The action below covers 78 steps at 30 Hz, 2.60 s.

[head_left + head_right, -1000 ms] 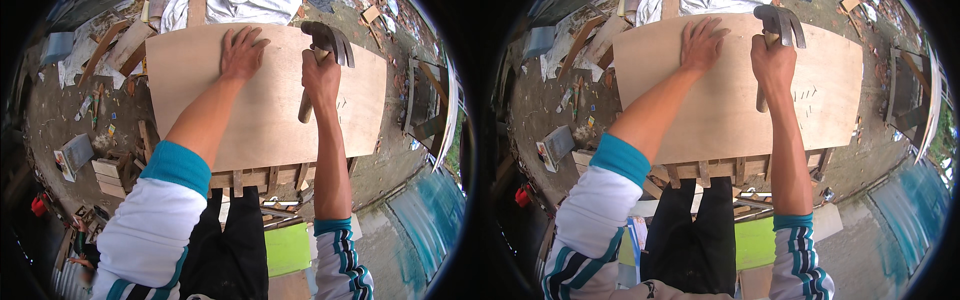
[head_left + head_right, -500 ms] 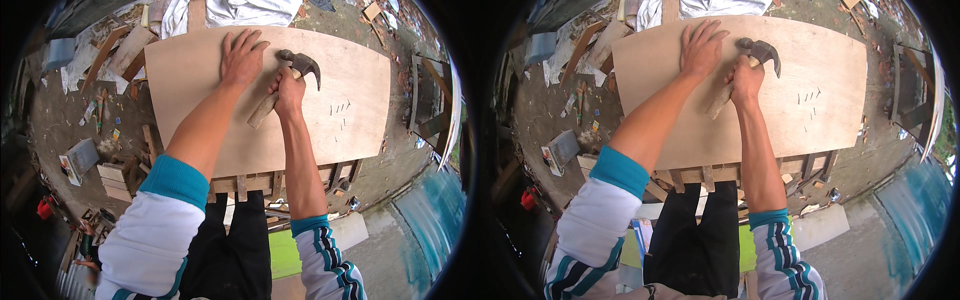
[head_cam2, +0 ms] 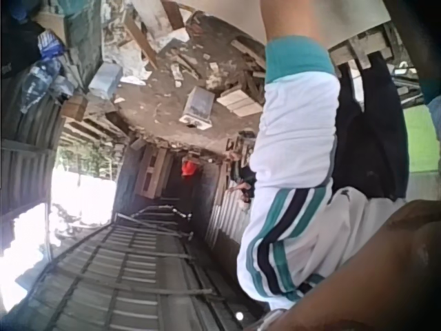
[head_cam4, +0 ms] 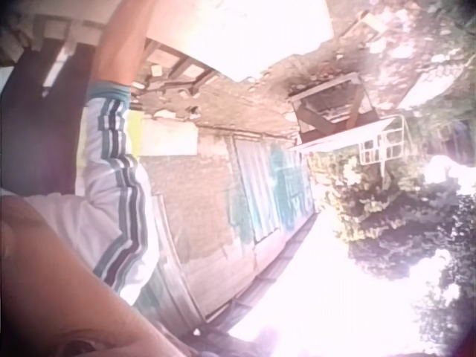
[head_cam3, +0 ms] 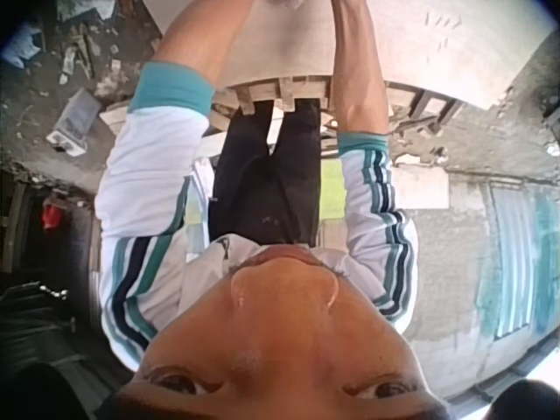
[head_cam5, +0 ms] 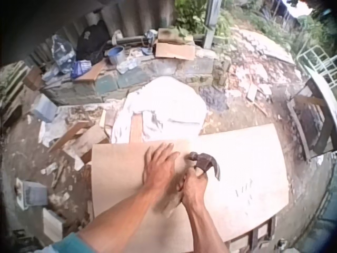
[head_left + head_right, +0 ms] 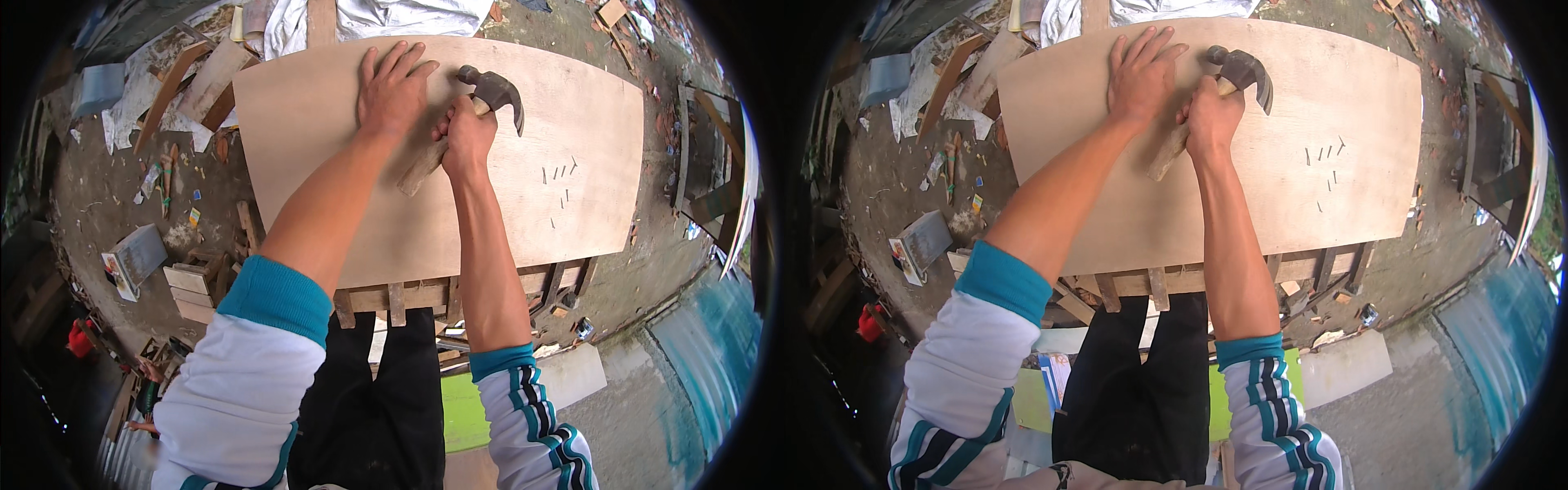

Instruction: The person repeatedly hammers nails into a large flat wooden board using a claw hammer. They hold the board steady with the left hand and strike each nail with the right hand, working across the surface.

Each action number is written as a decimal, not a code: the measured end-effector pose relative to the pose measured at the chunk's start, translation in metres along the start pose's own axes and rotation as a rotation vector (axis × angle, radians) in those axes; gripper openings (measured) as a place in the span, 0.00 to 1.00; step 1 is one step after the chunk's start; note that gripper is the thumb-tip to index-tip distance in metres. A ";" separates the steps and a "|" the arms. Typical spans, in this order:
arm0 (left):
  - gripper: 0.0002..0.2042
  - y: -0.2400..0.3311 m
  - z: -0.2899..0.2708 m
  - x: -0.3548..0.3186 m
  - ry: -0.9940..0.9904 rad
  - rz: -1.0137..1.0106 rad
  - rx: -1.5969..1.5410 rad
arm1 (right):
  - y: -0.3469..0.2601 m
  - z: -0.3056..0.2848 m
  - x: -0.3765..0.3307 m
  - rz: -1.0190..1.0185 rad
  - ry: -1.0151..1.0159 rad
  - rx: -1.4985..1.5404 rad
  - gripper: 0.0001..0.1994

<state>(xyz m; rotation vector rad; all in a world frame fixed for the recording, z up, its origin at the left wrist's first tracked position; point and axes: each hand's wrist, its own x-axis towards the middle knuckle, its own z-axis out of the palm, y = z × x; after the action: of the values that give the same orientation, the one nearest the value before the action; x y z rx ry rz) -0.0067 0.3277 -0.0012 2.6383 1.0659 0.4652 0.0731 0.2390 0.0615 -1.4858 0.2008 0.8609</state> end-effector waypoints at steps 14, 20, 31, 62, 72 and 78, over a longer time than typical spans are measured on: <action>0.16 0.000 0.000 -0.001 0.031 0.020 0.014 | -0.024 -0.018 -0.013 -0.190 -0.042 -0.335 0.04; 0.16 -0.003 0.003 -0.003 0.058 0.037 -0.018 | -0.034 -0.022 -0.023 -0.609 -0.040 -0.694 0.10; 0.18 -0.005 -0.003 -0.003 0.029 0.030 0.005 | -0.046 -0.010 -0.011 -0.481 -0.091 -1.005 0.14; 0.16 -0.004 0.003 -0.002 0.071 0.070 0.029 | -0.047 -0.024 0.006 -0.576 -0.167 -1.122 0.16; 0.16 0.003 -0.002 -0.002 0.058 0.127 0.143 | -0.030 -0.102 -0.020 -0.318 -0.140 -1.167 0.17; 0.25 0.006 0.001 0.003 -0.084 0.360 0.204 | 0.002 -0.213 -0.065 -0.507 -0.134 -1.400 0.12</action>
<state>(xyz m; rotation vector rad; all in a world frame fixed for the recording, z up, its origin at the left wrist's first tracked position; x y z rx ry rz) -0.0008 0.3257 0.0006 3.0160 0.6424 0.3243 0.1073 0.0195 0.0718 -2.5534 -1.0520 0.6432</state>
